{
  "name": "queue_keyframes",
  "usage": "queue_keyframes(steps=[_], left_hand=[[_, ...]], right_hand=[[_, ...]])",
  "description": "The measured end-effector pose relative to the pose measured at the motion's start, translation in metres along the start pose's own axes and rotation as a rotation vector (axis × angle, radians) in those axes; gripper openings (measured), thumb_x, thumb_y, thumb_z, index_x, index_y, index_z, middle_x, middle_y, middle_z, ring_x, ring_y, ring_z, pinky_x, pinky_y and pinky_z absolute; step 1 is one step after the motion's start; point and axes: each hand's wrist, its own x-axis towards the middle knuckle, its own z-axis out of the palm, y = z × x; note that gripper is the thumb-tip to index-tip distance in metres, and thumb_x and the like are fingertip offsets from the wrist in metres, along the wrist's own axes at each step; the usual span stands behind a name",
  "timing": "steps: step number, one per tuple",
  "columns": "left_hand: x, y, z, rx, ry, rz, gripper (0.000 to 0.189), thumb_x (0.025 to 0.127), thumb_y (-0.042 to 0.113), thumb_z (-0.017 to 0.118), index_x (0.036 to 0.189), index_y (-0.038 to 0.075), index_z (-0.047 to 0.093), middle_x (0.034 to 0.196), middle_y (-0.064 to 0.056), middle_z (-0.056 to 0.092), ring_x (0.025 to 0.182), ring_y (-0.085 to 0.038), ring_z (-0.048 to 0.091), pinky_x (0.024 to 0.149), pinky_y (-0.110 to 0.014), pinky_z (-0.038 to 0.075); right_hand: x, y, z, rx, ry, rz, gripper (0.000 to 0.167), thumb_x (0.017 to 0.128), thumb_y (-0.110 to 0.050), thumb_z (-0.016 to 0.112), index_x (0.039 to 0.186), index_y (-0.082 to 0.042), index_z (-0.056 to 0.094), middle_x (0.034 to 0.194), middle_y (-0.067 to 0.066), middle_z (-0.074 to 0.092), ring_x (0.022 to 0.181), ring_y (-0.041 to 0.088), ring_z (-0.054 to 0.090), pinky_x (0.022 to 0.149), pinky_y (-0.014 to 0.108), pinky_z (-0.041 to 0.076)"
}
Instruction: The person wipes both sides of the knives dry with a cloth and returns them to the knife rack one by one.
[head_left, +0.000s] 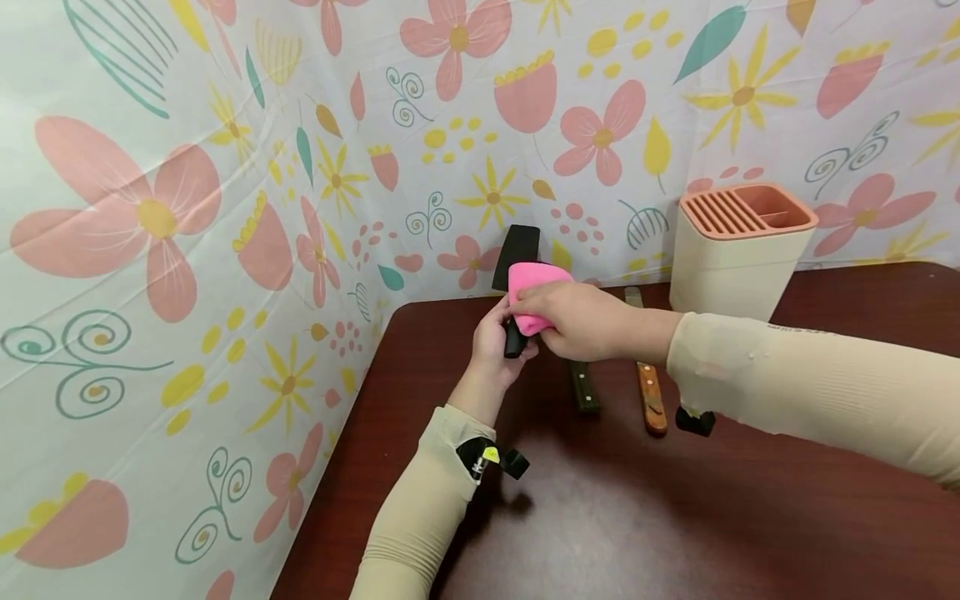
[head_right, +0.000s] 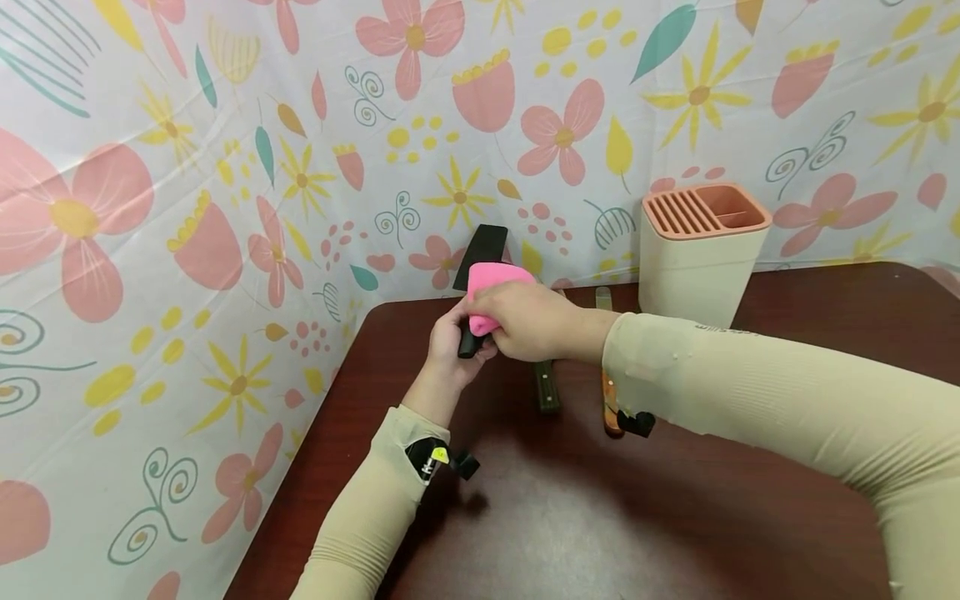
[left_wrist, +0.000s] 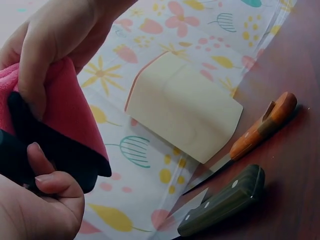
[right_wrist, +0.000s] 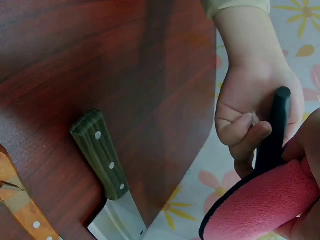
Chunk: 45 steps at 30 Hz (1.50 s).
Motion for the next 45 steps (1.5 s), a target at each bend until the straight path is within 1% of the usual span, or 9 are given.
queue_keyframes(steps=[7,11,14,24,30,33,38,42,45], left_hand=[[0.002,-0.005,0.003,-0.047,0.027,-0.017,0.028,0.108,0.025,0.034,0.092,0.022,0.057,0.077,0.007,0.06,0.06,-0.008,0.051,0.049,-0.023,0.036],[0.002,-0.006,0.003,-0.096,0.071,-0.021,0.035,0.108,0.028,0.038,0.083,0.019,0.06,0.077,0.009,0.061,0.069,-0.005,0.059,0.063,-0.022,0.051],[0.003,-0.007,0.003,-0.129,0.068,-0.012,0.037,0.108,0.026,0.036,0.08,0.018,0.059,0.076,0.009,0.06,0.072,-0.003,0.059,0.072,-0.019,0.052],[-0.001,-0.005,0.004,-0.128,0.07,-0.018,0.038,0.111,0.029,0.028,0.087,0.017,0.055,0.076,0.01,0.058,0.072,0.0,0.056,0.071,-0.016,0.048],[-0.005,-0.003,0.004,-0.045,0.093,-0.006,0.04,0.11,0.031,0.034,0.079,0.018,0.054,0.066,0.01,0.056,0.058,0.0,0.056,0.058,-0.015,0.048],[-0.004,-0.005,0.003,-0.02,0.102,0.011,0.027,0.107,0.024,0.036,0.098,0.013,0.058,0.084,0.008,0.059,0.068,-0.002,0.058,0.063,-0.016,0.05],[0.001,-0.006,-0.002,0.031,0.115,-0.01,0.024,0.104,0.018,0.041,0.121,0.01,0.057,0.107,-0.002,0.062,0.081,-0.009,0.062,0.067,-0.02,0.053],[0.005,-0.005,-0.005,0.129,0.092,-0.031,0.017,0.104,0.018,0.043,0.109,0.013,0.058,0.097,-0.002,0.066,0.058,-0.01,0.056,0.051,-0.022,0.046],[0.005,-0.004,-0.007,0.172,0.085,-0.042,0.017,0.102,0.017,0.047,0.112,0.014,0.06,0.094,0.0,0.066,0.046,-0.009,0.049,0.047,-0.021,0.042]], right_hand=[[-0.008,-0.01,0.003,-0.003,0.005,-0.032,0.052,0.083,0.004,0.057,0.131,-0.011,0.07,0.135,0.004,0.069,0.133,0.021,0.061,0.107,0.048,0.053],[-0.013,-0.019,0.003,-0.01,-0.012,-0.086,0.051,0.082,0.004,0.057,0.129,-0.011,0.07,0.132,0.002,0.071,0.132,0.021,0.062,0.108,0.047,0.052],[-0.017,-0.025,0.001,-0.015,-0.032,-0.116,0.051,0.083,0.003,0.056,0.13,-0.012,0.07,0.133,0.002,0.071,0.132,0.022,0.062,0.11,0.046,0.051],[-0.029,-0.039,-0.001,0.01,-0.096,-0.249,0.046,0.086,0.003,0.057,0.127,-0.011,0.072,0.13,-0.001,0.072,0.127,0.021,0.066,0.11,0.042,0.052],[-0.035,-0.052,-0.01,-0.126,-0.127,-0.37,0.042,0.085,0.002,0.061,0.123,-0.011,0.073,0.126,0.002,0.073,0.122,0.021,0.068,0.108,0.041,0.054],[-0.039,-0.055,-0.016,-0.195,-0.137,-0.403,0.041,0.084,0.003,0.062,0.12,-0.012,0.074,0.123,0.001,0.073,0.119,0.019,0.069,0.107,0.039,0.054],[-0.054,-0.057,-0.032,-0.264,-0.123,-0.41,0.04,0.083,0.004,0.064,0.118,-0.012,0.074,0.121,0.0,0.074,0.117,0.016,0.069,0.106,0.039,0.054],[-0.072,-0.055,-0.045,-0.269,-0.104,-0.371,0.046,0.078,0.005,0.065,0.118,-0.015,0.074,0.119,-0.002,0.074,0.115,0.013,0.068,0.102,0.041,0.056],[-0.089,-0.049,-0.051,-0.249,-0.117,-0.307,0.05,0.072,0.005,0.067,0.115,-0.02,0.073,0.119,-0.006,0.073,0.115,0.011,0.068,0.097,0.041,0.058]])
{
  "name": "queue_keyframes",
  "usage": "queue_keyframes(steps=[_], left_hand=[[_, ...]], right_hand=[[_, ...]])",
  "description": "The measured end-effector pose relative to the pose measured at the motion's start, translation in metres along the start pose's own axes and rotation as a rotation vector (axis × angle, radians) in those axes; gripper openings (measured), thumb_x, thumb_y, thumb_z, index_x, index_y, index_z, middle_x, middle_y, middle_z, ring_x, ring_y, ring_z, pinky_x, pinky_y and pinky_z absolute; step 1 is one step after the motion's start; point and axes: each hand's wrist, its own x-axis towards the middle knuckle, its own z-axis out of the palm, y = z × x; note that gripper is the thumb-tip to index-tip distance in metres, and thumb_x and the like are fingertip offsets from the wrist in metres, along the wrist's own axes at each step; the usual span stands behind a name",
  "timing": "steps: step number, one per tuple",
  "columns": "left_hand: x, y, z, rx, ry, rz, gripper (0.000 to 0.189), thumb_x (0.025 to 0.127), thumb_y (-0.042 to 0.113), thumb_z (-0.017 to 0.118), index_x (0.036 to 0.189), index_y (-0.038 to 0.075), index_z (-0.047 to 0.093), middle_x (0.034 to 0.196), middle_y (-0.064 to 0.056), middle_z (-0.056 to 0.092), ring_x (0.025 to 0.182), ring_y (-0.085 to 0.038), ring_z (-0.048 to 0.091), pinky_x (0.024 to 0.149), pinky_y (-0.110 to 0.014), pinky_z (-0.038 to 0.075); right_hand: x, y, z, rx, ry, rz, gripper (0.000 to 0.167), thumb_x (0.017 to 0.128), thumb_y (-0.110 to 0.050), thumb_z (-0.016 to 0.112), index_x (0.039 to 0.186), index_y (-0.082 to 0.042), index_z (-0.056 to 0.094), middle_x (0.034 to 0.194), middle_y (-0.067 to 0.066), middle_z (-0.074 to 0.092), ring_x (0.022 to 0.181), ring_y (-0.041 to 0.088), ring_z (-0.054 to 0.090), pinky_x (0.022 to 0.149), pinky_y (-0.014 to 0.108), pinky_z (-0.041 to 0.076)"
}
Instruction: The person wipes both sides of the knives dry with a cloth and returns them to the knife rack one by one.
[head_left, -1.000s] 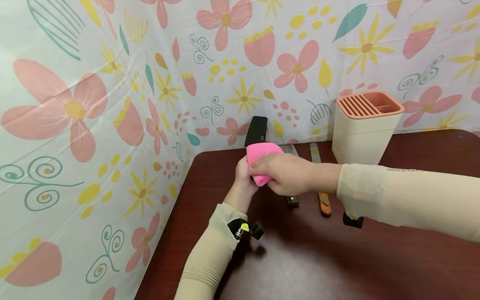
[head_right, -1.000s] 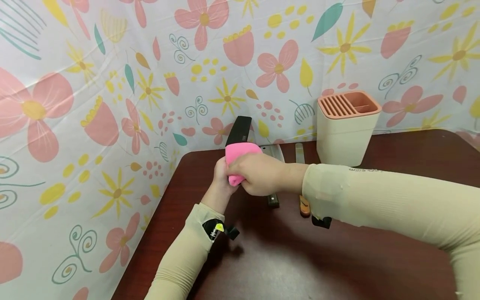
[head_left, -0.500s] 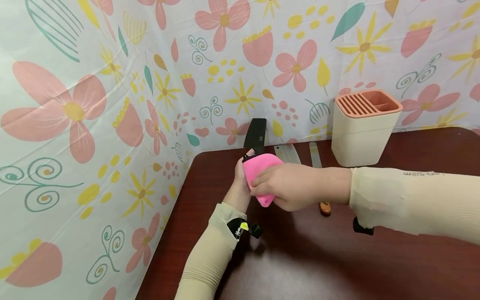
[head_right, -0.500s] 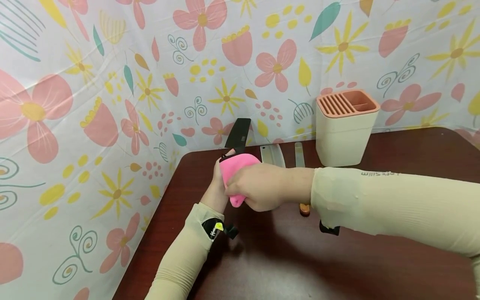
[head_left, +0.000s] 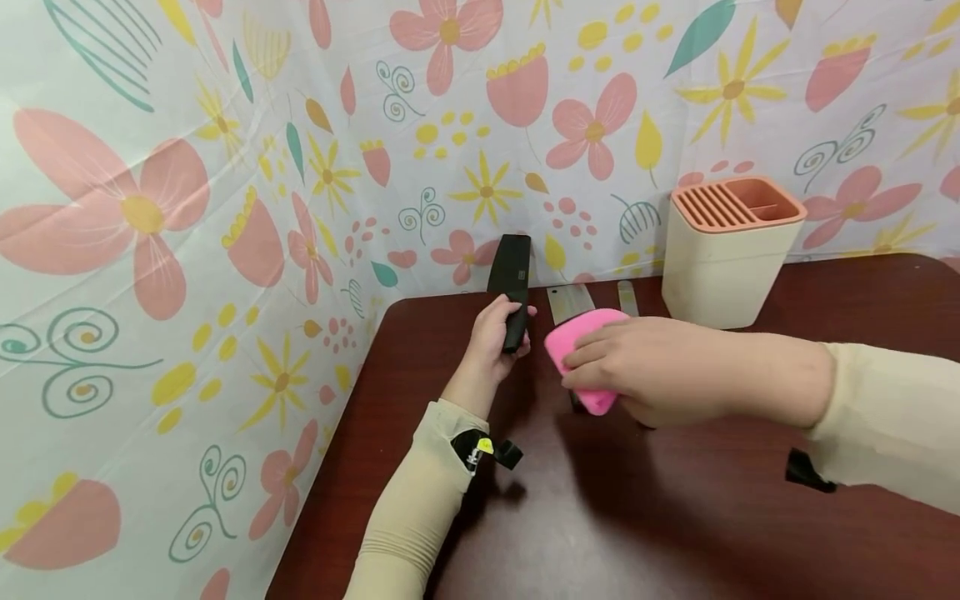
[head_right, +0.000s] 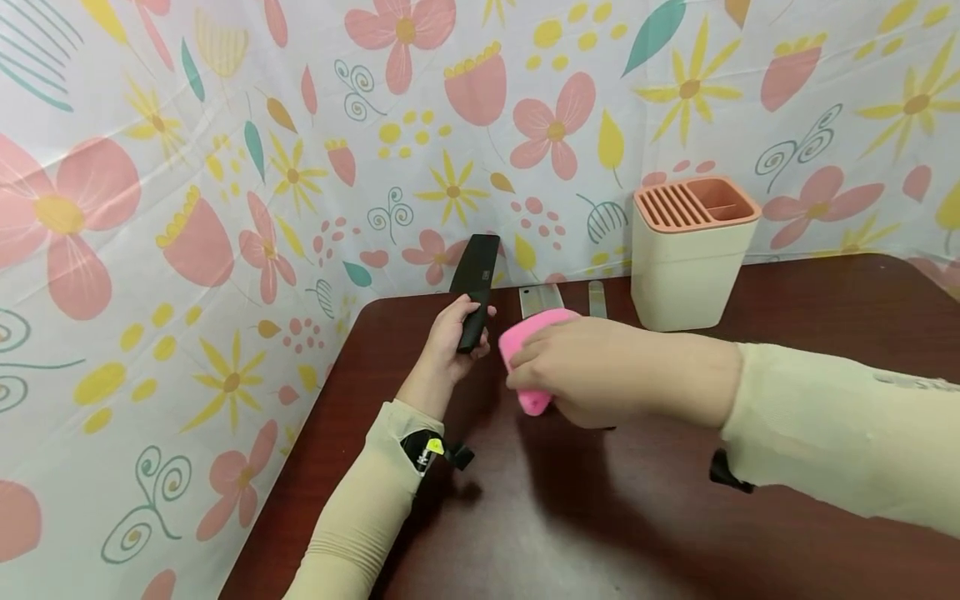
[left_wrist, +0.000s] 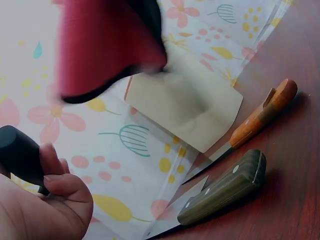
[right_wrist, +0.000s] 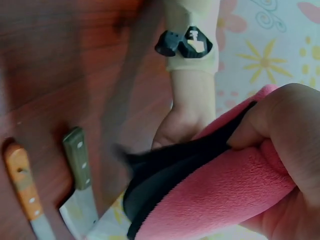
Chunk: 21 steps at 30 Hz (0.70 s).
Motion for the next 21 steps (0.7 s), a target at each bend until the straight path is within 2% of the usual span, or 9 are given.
queue_keyframes(steps=[3,6,9,10,13,16,18,21], left_hand=[[-0.001,0.0,0.0,0.01,-0.013,-0.002,0.022,0.1,0.014,0.05,0.119,0.013,0.061,0.096,0.0,0.065,0.045,-0.009,0.048,0.048,-0.02,0.043],[-0.002,0.0,0.0,0.01,-0.027,-0.005,0.029,0.098,0.012,0.05,0.126,0.013,0.059,0.096,-0.001,0.065,0.045,-0.009,0.048,0.047,-0.019,0.043],[-0.002,-0.001,0.0,0.01,-0.036,-0.008,0.032,0.098,0.011,0.049,0.129,0.012,0.058,0.095,-0.001,0.064,0.044,-0.009,0.048,0.047,-0.018,0.042],[-0.003,-0.002,0.0,0.011,-0.039,-0.009,0.032,0.098,0.011,0.049,0.129,0.011,0.057,0.094,0.0,0.064,0.044,-0.009,0.048,0.046,-0.018,0.041],[-0.003,-0.003,0.001,0.017,-0.05,-0.01,0.037,0.098,0.01,0.048,0.133,0.005,0.054,0.094,0.0,0.064,0.044,-0.009,0.047,0.046,-0.018,0.04],[-0.003,-0.004,0.002,0.018,-0.057,-0.014,0.036,0.097,0.009,0.047,0.132,0.003,0.053,0.093,0.001,0.064,0.044,-0.009,0.047,0.046,-0.018,0.039],[-0.003,-0.004,0.003,0.02,-0.064,-0.015,0.039,0.097,0.009,0.047,0.135,0.001,0.051,0.093,0.001,0.063,0.044,-0.009,0.047,0.046,-0.018,0.038],[-0.003,-0.004,0.004,0.023,-0.066,-0.013,0.036,0.097,0.009,0.047,0.131,0.0,0.051,0.092,0.001,0.064,0.044,-0.009,0.047,0.046,-0.018,0.038]], right_hand=[[-0.021,0.003,0.001,0.015,-0.019,0.089,0.05,0.072,0.003,0.071,0.115,-0.022,0.074,0.12,-0.008,0.074,0.115,0.012,0.069,0.095,0.041,0.059],[-0.041,0.01,0.005,0.03,-0.024,0.201,0.041,0.073,0.002,0.071,0.101,-0.027,0.071,0.096,-0.02,0.067,0.095,0.006,0.066,0.081,0.031,0.058],[-0.064,0.018,0.011,0.039,-0.015,0.332,0.042,0.074,0.003,0.068,0.096,-0.033,0.066,0.086,-0.023,0.055,0.083,0.001,0.052,0.072,0.025,0.048],[-0.071,0.02,0.013,0.041,-0.022,0.381,0.043,0.074,0.003,0.067,0.095,-0.034,0.065,0.085,-0.022,0.052,0.081,0.002,0.047,0.07,0.025,0.043],[-0.095,0.03,0.022,0.033,-0.026,0.507,0.047,0.075,0.001,0.07,0.11,-0.031,0.072,0.101,-0.017,0.066,0.089,0.004,0.058,0.075,0.032,0.054],[-0.117,0.038,0.03,0.029,-0.043,0.603,0.05,0.076,0.0,0.071,0.119,-0.024,0.074,0.11,-0.006,0.072,0.094,0.011,0.064,0.076,0.041,0.057],[-0.13,0.043,0.037,0.022,-0.044,0.647,0.046,0.076,0.0,0.072,0.114,-0.024,0.073,0.105,-0.006,0.07,0.091,0.012,0.062,0.071,0.04,0.055],[-0.148,0.049,0.048,0.025,-0.069,0.704,0.041,0.076,0.003,0.069,0.107,-0.024,0.07,0.095,-0.005,0.063,0.082,0.014,0.052,0.063,0.034,0.044]])
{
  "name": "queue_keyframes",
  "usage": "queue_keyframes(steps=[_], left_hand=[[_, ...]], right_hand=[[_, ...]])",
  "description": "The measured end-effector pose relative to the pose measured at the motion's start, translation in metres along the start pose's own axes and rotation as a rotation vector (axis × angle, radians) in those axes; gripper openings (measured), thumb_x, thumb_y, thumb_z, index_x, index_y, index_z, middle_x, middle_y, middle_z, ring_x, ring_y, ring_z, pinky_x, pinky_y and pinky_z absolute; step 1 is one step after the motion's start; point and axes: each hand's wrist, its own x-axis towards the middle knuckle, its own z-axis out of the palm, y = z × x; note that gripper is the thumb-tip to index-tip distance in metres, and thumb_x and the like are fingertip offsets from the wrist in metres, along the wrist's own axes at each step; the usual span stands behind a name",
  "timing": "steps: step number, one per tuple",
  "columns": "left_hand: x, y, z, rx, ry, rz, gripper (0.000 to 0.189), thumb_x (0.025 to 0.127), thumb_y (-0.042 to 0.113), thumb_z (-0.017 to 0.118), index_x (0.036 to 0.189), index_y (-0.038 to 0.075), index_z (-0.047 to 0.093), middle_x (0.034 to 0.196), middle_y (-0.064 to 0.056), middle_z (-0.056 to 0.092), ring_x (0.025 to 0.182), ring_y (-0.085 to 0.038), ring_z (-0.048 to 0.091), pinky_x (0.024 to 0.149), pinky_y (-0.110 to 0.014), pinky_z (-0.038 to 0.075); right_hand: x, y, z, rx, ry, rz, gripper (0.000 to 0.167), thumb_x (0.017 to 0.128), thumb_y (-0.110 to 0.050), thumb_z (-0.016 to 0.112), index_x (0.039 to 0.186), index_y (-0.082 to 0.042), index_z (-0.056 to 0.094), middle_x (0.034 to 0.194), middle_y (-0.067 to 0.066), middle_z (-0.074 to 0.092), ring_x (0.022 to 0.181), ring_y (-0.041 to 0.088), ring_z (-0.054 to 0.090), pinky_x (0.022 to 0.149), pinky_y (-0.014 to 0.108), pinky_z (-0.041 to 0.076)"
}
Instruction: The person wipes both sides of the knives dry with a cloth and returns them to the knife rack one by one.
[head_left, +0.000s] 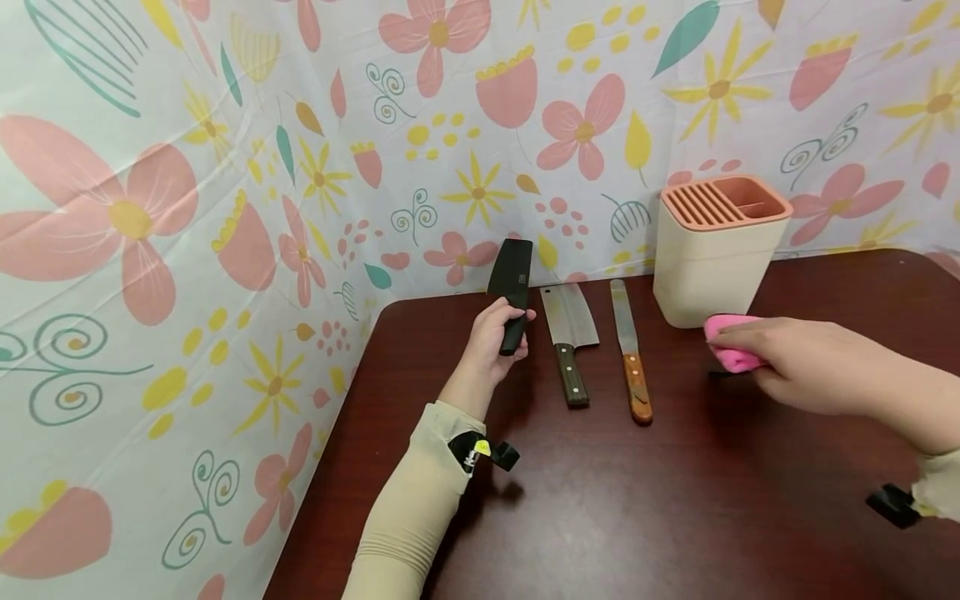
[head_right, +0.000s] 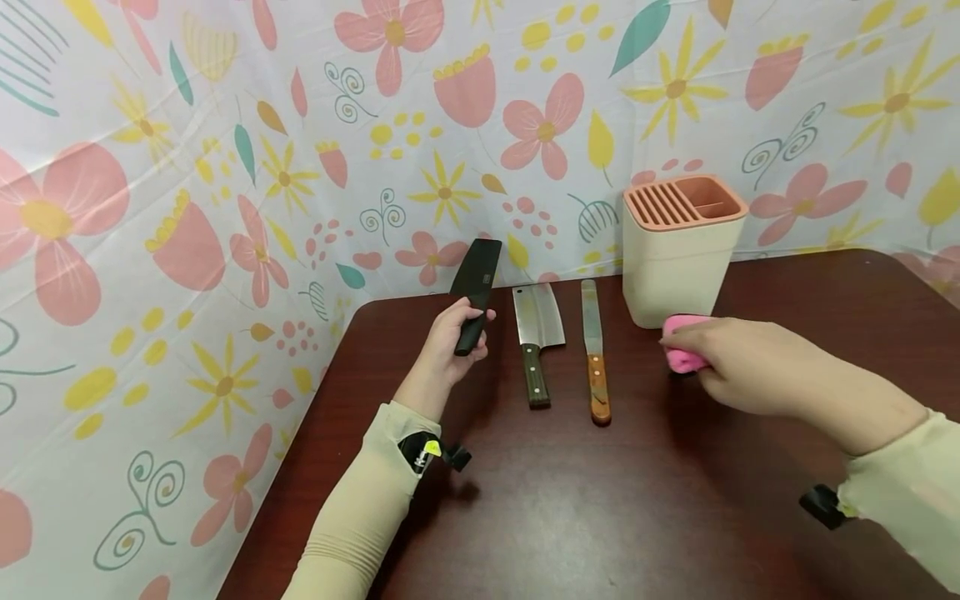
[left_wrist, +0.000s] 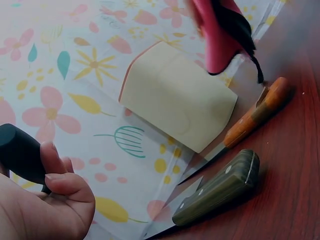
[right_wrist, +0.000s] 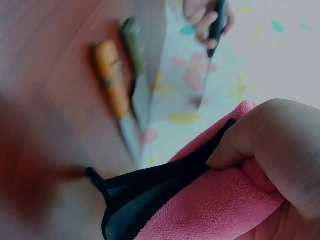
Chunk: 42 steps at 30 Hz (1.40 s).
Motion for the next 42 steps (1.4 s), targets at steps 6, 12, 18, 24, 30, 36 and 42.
queue_keyframes(steps=[6,12,18,24,30,36,42], left_hand=[[-0.001,-0.001,0.002,0.007,-0.007,0.001,0.034,0.092,0.006,0.045,0.125,0.004,0.055,0.094,-0.002,0.063,0.043,-0.01,0.048,0.046,-0.019,0.039],[-0.001,-0.002,0.002,0.035,-0.017,0.006,0.039,0.089,0.004,0.045,0.127,0.0,0.053,0.094,-0.001,0.063,0.044,-0.01,0.048,0.046,-0.02,0.04],[-0.002,-0.001,0.004,0.093,-0.055,-0.007,0.031,0.087,0.0,0.047,0.118,0.001,0.053,0.096,-0.003,0.063,0.046,-0.011,0.048,0.046,-0.02,0.04],[-0.005,0.0,0.006,0.142,-0.114,-0.038,0.055,0.088,-0.002,0.049,0.142,0.006,0.047,0.107,-0.006,0.061,0.051,-0.012,0.049,0.049,-0.021,0.04],[-0.008,0.002,0.005,0.204,-0.147,-0.089,0.065,0.093,0.0,0.053,0.155,0.011,0.039,0.111,-0.003,0.065,0.056,-0.014,0.05,0.051,-0.023,0.039],[-0.009,0.004,0.008,0.235,-0.165,-0.124,0.063,0.1,0.005,0.056,0.159,0.015,0.037,0.133,-0.014,0.066,0.061,-0.014,0.055,0.056,-0.022,0.045],[-0.011,0.006,0.01,0.297,-0.148,-0.112,0.059,0.102,0.007,0.06,0.157,0.01,0.04,0.139,-0.02,0.063,0.065,-0.01,0.063,0.059,-0.023,0.049]], right_hand=[[-0.016,0.026,0.027,-0.003,-0.026,0.072,0.036,0.076,0.007,0.059,0.088,-0.027,0.065,0.092,-0.009,0.061,0.074,0.011,0.045,0.058,0.027,0.03],[-0.034,0.045,0.047,0.064,-0.125,0.119,0.038,0.08,0.003,0.061,0.11,-0.015,0.078,0.084,-0.006,0.07,0.065,0.009,0.036,0.062,0.028,0.033],[-0.047,0.055,0.063,0.175,-0.141,0.144,0.04,0.081,0.001,0.066,0.118,-0.011,0.077,0.111,0.005,0.077,0.069,0.002,0.042,0.066,0.022,0.035],[-0.055,0.063,0.071,0.211,-0.102,0.162,0.042,0.081,-0.001,0.071,0.121,-0.011,0.076,0.118,0.012,0.076,0.076,-0.002,0.049,0.068,0.018,0.039],[-0.056,0.065,0.077,0.207,-0.105,0.147,0.045,0.078,-0.008,0.079,0.122,-0.014,0.076,0.131,0.025,0.068,0.114,0.029,0.07,0.077,0.013,0.046],[-0.062,0.063,0.079,0.29,-0.123,0.171,0.05,0.083,-0.028,0.084,0.129,-0.012,0.072,0.141,0.029,0.06,0.131,0.054,0.053,0.09,-0.006,0.022],[-0.069,0.062,0.075,0.358,-0.112,0.225,0.059,0.085,-0.049,0.081,0.132,-0.015,0.071,0.145,0.027,0.058,0.141,0.032,0.052,0.088,-0.009,0.018]])
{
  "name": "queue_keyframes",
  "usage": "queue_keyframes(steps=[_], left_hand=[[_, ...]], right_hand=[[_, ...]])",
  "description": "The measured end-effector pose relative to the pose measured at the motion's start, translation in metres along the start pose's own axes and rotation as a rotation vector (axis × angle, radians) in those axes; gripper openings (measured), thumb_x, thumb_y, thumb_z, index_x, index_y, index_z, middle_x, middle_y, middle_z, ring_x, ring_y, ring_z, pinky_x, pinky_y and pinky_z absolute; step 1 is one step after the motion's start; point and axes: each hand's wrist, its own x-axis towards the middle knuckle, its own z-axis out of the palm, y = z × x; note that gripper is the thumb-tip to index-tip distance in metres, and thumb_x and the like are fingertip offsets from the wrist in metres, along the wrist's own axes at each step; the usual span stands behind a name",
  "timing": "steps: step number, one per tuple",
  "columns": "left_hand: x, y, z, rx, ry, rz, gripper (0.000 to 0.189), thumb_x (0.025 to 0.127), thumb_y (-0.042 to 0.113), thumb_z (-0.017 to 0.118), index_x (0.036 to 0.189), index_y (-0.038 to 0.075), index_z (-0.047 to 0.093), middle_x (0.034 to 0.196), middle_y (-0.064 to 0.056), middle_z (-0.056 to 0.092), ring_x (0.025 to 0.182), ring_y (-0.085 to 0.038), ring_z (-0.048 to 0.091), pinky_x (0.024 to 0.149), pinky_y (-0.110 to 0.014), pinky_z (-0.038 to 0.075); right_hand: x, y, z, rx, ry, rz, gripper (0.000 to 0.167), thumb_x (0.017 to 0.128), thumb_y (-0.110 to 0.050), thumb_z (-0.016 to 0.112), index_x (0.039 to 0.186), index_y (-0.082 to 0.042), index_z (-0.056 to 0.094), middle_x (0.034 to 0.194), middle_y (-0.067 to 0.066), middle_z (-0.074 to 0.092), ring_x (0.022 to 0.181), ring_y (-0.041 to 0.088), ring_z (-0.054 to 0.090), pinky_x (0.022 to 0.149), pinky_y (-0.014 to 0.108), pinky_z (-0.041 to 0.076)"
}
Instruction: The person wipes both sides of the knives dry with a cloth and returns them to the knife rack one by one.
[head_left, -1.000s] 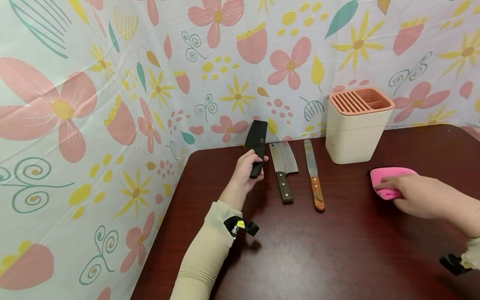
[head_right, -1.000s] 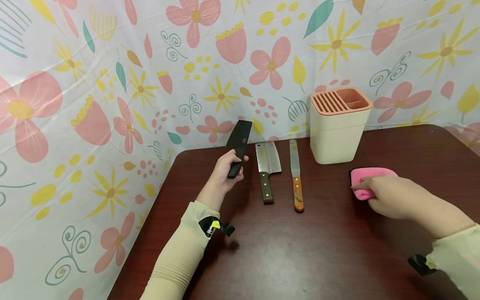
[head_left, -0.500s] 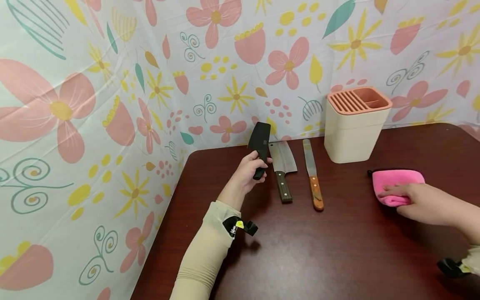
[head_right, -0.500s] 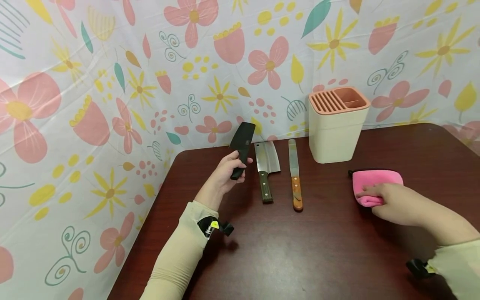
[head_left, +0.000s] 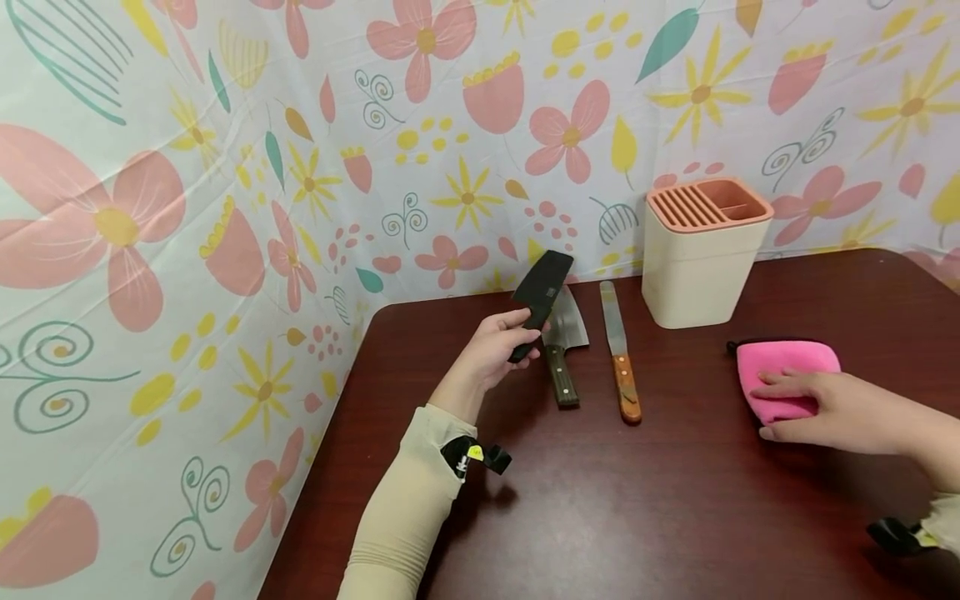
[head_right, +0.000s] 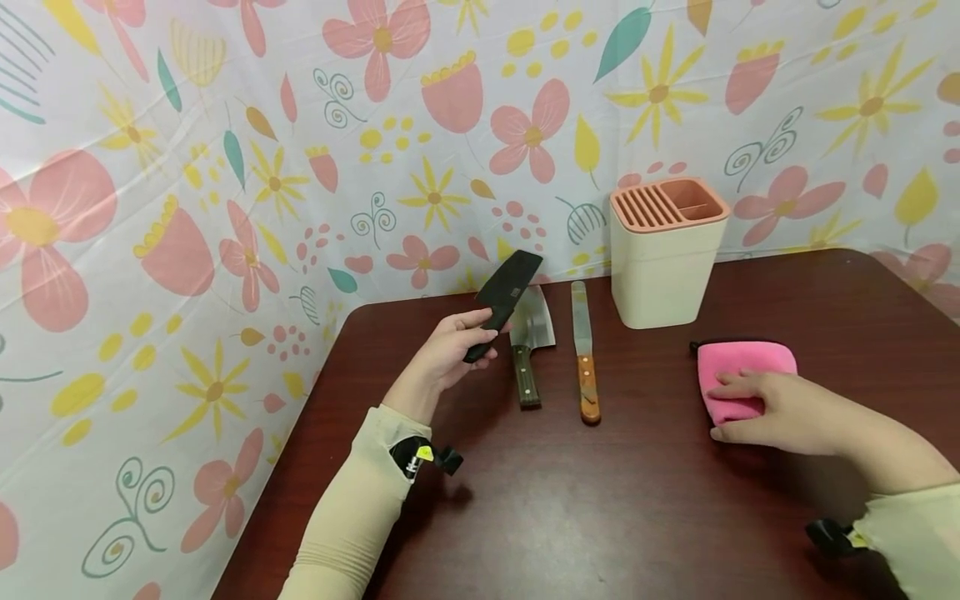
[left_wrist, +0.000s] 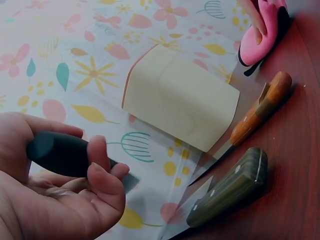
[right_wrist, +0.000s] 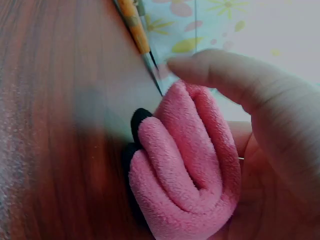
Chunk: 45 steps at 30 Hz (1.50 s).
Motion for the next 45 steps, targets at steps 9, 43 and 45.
queue_keyframes(steps=[9,43,45], left_hand=[[-0.003,0.009,0.004,0.209,0.079,0.082,0.046,0.099,0.009,0.066,0.144,0.008,0.059,0.123,-0.018,0.072,0.064,-0.01,0.068,0.06,-0.023,0.051],[0.018,0.133,0.015,0.5,0.24,0.715,0.007,0.093,0.017,0.067,0.096,0.01,0.068,0.087,-0.005,0.065,0.056,-0.02,0.053,0.051,-0.031,0.048],[0.019,0.148,0.019,0.526,0.238,0.731,0.006,0.093,0.017,0.065,0.094,0.011,0.067,0.087,-0.007,0.067,0.058,-0.021,0.056,0.052,-0.032,0.048]], right_hand=[[0.008,-0.001,-0.022,-0.05,-0.032,0.051,0.066,0.088,-0.053,0.078,0.134,-0.007,0.068,0.115,0.017,0.074,0.087,-0.001,0.056,0.067,0.021,0.047],[0.13,-0.018,-0.094,-0.111,0.571,-0.198,0.052,0.105,-0.034,0.056,0.146,-0.003,0.055,0.146,0.028,0.056,0.14,0.05,0.047,0.119,0.064,0.032],[0.132,-0.019,-0.09,-0.114,0.582,-0.199,0.05,0.106,-0.033,0.055,0.145,-0.004,0.056,0.145,0.028,0.057,0.14,0.049,0.046,0.121,0.062,0.03]])
